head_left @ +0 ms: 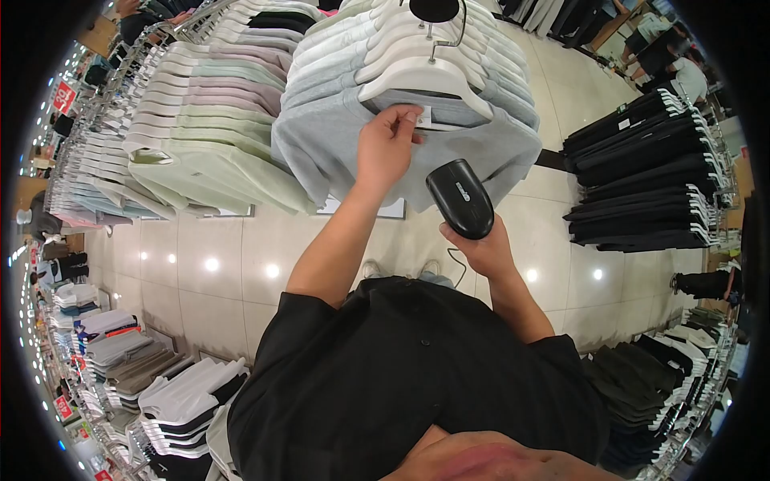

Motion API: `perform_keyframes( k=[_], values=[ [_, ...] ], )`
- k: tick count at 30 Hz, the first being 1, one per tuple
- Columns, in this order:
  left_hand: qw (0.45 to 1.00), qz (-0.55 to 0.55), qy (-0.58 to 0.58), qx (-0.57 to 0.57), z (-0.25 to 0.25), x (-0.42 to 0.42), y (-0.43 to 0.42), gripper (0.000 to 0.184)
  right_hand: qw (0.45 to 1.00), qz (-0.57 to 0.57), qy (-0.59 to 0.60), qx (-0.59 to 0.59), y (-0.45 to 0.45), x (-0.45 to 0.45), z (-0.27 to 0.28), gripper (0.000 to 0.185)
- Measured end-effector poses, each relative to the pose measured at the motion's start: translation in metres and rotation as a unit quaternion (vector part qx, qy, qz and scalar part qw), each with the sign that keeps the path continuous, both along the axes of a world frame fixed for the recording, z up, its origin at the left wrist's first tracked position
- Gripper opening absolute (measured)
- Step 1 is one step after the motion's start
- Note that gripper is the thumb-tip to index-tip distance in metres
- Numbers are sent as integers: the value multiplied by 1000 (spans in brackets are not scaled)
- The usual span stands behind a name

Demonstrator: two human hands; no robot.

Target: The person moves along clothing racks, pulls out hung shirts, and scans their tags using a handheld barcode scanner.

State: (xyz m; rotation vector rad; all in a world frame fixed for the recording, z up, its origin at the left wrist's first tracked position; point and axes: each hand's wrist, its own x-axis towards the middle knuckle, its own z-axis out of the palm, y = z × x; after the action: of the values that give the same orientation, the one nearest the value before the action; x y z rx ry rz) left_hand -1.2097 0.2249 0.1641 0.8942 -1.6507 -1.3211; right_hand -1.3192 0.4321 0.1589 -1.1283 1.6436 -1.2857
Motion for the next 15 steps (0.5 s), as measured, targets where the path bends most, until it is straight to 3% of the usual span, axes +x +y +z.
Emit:
perform_keyframes(
  k=[8, 10, 15],
  values=[
    [999, 19, 16, -25, -2, 1, 8, 15, 1000, -3, 10, -9, 11, -6, 0, 33],
    [963, 66, -73, -250, 0, 4, 13, 15, 1000, -11, 1, -16, 15, -7, 1, 33],
    [937, 91, -190, -280, 7, 3, 23, 21, 999, -22, -10, -29, 26, -15, 2, 35]
  ],
)
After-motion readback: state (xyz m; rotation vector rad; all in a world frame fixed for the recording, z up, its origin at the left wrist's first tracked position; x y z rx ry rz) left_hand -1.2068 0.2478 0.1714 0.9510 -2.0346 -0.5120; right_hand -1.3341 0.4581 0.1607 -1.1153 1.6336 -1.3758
